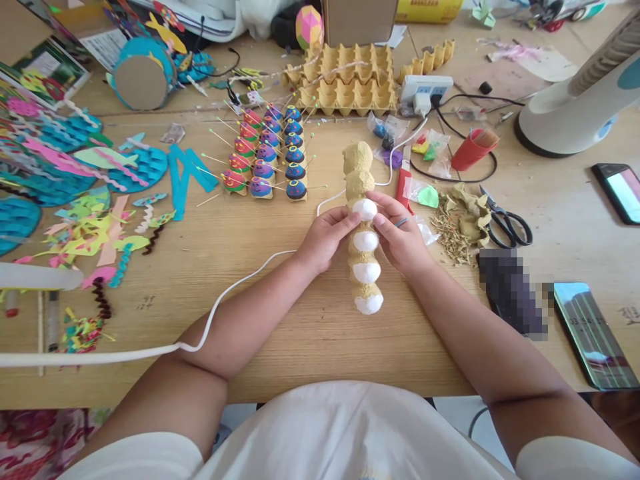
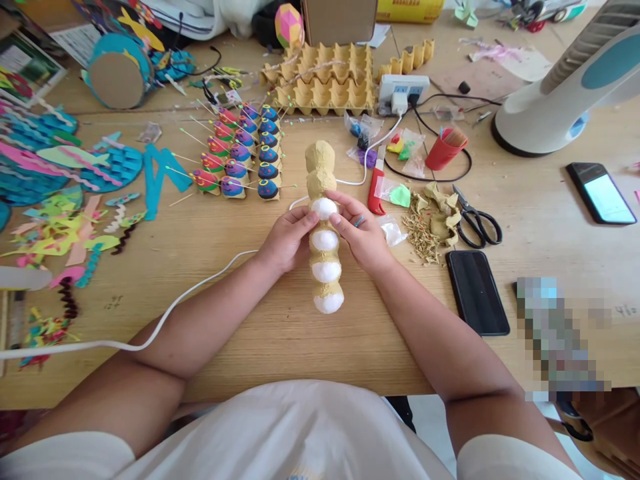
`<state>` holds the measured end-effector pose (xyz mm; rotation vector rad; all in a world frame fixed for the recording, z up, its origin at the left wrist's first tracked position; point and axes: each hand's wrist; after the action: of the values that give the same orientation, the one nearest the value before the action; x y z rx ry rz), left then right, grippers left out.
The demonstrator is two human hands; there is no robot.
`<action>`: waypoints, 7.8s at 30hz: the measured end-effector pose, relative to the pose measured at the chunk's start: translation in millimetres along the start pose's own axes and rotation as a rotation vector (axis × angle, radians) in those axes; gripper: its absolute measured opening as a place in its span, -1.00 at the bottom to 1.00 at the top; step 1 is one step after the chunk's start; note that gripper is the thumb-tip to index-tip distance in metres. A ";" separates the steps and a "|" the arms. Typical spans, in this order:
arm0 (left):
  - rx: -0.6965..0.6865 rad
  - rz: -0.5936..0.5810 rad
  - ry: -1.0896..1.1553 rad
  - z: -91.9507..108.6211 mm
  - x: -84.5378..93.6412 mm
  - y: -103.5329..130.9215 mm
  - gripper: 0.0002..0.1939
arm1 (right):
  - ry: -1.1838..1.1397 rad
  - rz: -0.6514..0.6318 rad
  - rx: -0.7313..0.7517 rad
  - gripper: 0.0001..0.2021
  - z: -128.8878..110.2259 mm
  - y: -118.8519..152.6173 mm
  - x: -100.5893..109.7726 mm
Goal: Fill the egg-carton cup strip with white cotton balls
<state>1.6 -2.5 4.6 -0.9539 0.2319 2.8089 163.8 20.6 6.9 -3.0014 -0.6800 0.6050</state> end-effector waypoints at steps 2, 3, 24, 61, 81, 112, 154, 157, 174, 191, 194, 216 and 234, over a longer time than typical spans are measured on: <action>0.002 -0.017 -0.013 0.9 0.8 0.7 -0.57 | 0.023 -0.005 0.021 -0.49 -0.8 0.0 0.4; 0.007 -0.033 -0.014 1.4 0.9 1.1 -0.55 | 0.034 -0.003 0.033 -0.50 -1.0 0.0 0.4; 0.120 -0.103 0.116 -0.7 5.2 1.6 -0.49 | 0.052 -0.024 0.033 -0.54 -3.1 4.9 -6.3; 0.299 -0.080 0.150 -1.5 2.8 0.1 -0.62 | -0.309 0.048 -0.276 -0.45 -3.5 2.3 -5.8; 0.263 -0.019 0.134 -1.8 -2.9 2.5 -0.66 | -0.236 0.005 -0.262 -0.46 -8.8 3.3 -8.3; 0.165 -0.118 0.069 -0.2 -3.1 5.7 -0.63 | -0.345 -0.003 -0.202 -0.37 3.7 -0.3 7.2; 0.157 -0.042 0.106 -0.3 -3.4 1.7 -0.62 | -0.240 0.041 -0.178 -0.33 -0.2 4.2 -5.2; 0.174 -0.015 0.132 0.0 -5.1 2.7 -0.58 | -0.231 0.051 -0.192 -0.31 1.4 4.1 -5.7; 0.096 -0.001 0.047 -3.1 -1.7 1.5 -0.63 | -0.219 0.079 -0.156 -0.29 5.4 0.9 -1.9; 0.233 -0.069 0.195 1.6 -0.4 0.2 -0.46 | -0.296 -0.038 -0.192 -0.45 0.5 2.1 2.0; 0.225 -0.048 0.185 -0.3 2.2 -1.1 -0.51 | -0.295 -0.044 -0.190 -0.44 0.3 1.4 1.5; 0.103 -0.050 0.019 -2.3 -1.6 2.7 -0.66 | -0.286 -0.055 -0.191 -0.46 7.4 0.5 6.5; 0.140 -0.052 0.059 -1.3 -1.3 0.0 -0.61 | -0.276 -0.009 -0.141 -0.43 2.9 0.6 2.2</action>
<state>3.4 -2.9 4.3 -0.9970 0.4000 2.6791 164.8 20.7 3.4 -3.0701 -0.7776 1.0264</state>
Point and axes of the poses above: each hand's wrist, its own y-axis away from the middle knuckle, its own x-axis out of the back of the hand, z = x × y, and after that the axes turned 7 degrees about -z, right-handed
